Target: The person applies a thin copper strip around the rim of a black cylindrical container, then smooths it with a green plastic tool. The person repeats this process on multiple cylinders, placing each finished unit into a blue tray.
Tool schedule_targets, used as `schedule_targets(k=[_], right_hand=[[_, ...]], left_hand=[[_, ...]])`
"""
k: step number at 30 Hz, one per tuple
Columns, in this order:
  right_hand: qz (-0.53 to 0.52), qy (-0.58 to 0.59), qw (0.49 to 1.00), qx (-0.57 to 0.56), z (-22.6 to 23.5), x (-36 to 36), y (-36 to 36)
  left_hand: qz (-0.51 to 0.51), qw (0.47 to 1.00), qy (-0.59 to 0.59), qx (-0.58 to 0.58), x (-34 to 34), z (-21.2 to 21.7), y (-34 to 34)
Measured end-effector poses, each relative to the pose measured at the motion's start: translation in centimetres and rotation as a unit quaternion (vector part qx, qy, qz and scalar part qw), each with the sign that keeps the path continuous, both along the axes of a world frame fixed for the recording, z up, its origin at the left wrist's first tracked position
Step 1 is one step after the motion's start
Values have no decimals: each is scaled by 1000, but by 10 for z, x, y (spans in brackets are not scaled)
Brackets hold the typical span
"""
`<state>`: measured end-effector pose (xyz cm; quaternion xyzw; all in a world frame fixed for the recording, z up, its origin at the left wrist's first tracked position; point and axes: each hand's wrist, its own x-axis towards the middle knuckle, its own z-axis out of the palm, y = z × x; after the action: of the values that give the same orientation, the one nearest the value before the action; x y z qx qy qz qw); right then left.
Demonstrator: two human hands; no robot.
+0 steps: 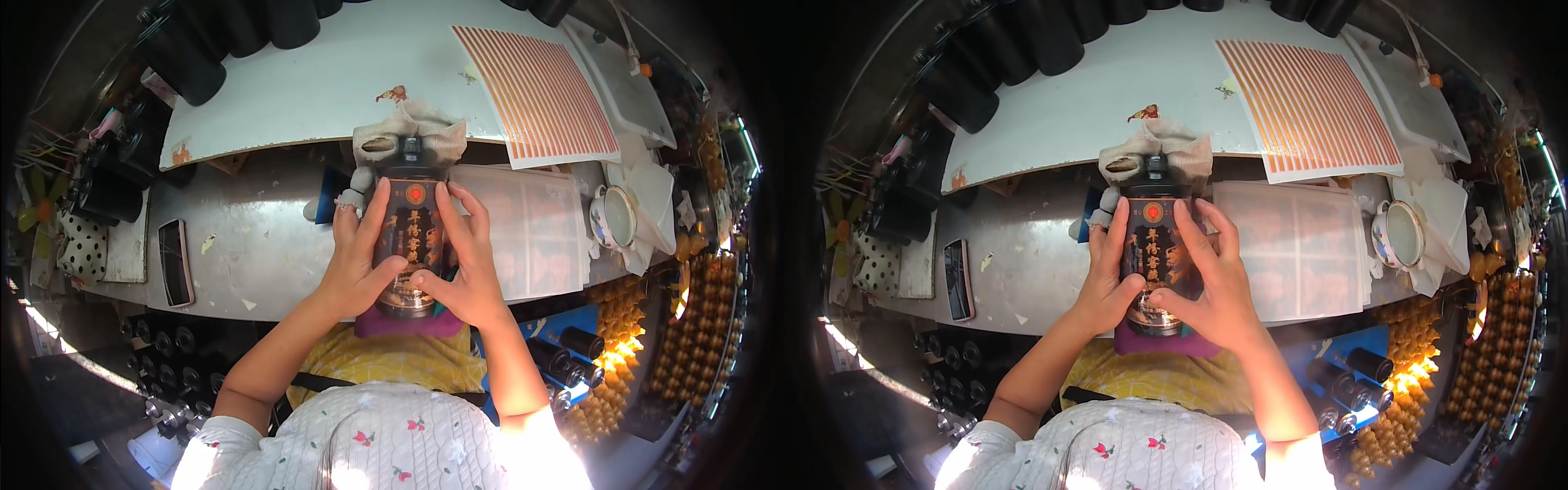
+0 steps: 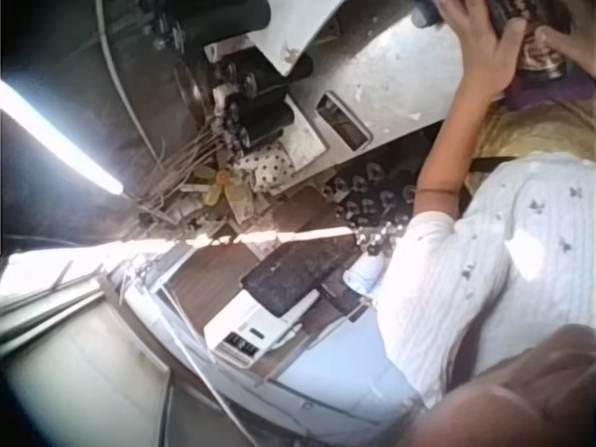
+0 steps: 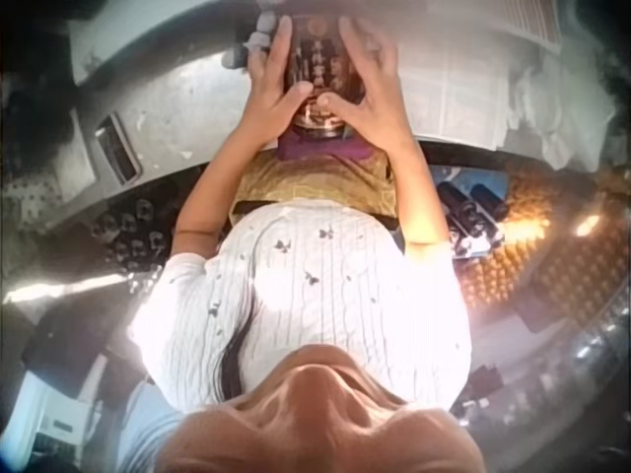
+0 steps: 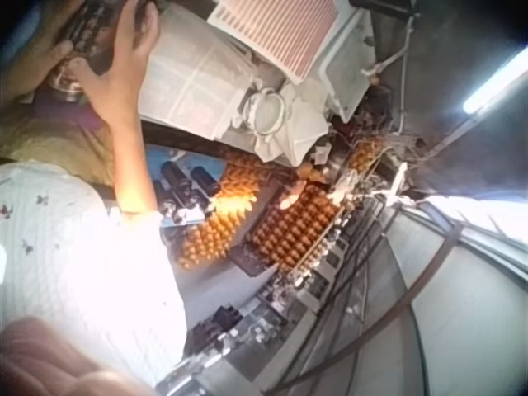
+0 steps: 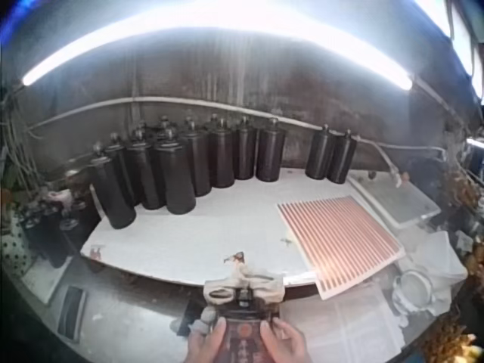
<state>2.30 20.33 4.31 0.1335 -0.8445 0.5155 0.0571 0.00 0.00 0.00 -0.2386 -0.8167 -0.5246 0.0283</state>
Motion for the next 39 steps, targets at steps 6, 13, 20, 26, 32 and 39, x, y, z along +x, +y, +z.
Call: schedule_targets(k=[6, 13, 20, 26, 32, 39], right_hand=[[8, -2, 1000, -23, -5, 1, -4], [19, 1, 1000, -4, -11, -5, 2], [8, -99, 972, -213, -31, 9, 18], [28, -98, 969, -225, -37, 34, 15], [35, -126, 966, -222, -39, 39, 15], [15, -150, 965, -213, -37, 37, 13]], left_hand=[[-4, 1000, 22, 10, 0, -6, -5], [-14, 1000, -19, 17, -5, 2, 0], [-5, 999, 40, -32, 14, -10, -20], [-77, 990, 95, -77, 38, -13, -32], [-72, 996, 7, 55, 39, -22, -25], [-56, 998, 0, 38, 35, -28, -21]])
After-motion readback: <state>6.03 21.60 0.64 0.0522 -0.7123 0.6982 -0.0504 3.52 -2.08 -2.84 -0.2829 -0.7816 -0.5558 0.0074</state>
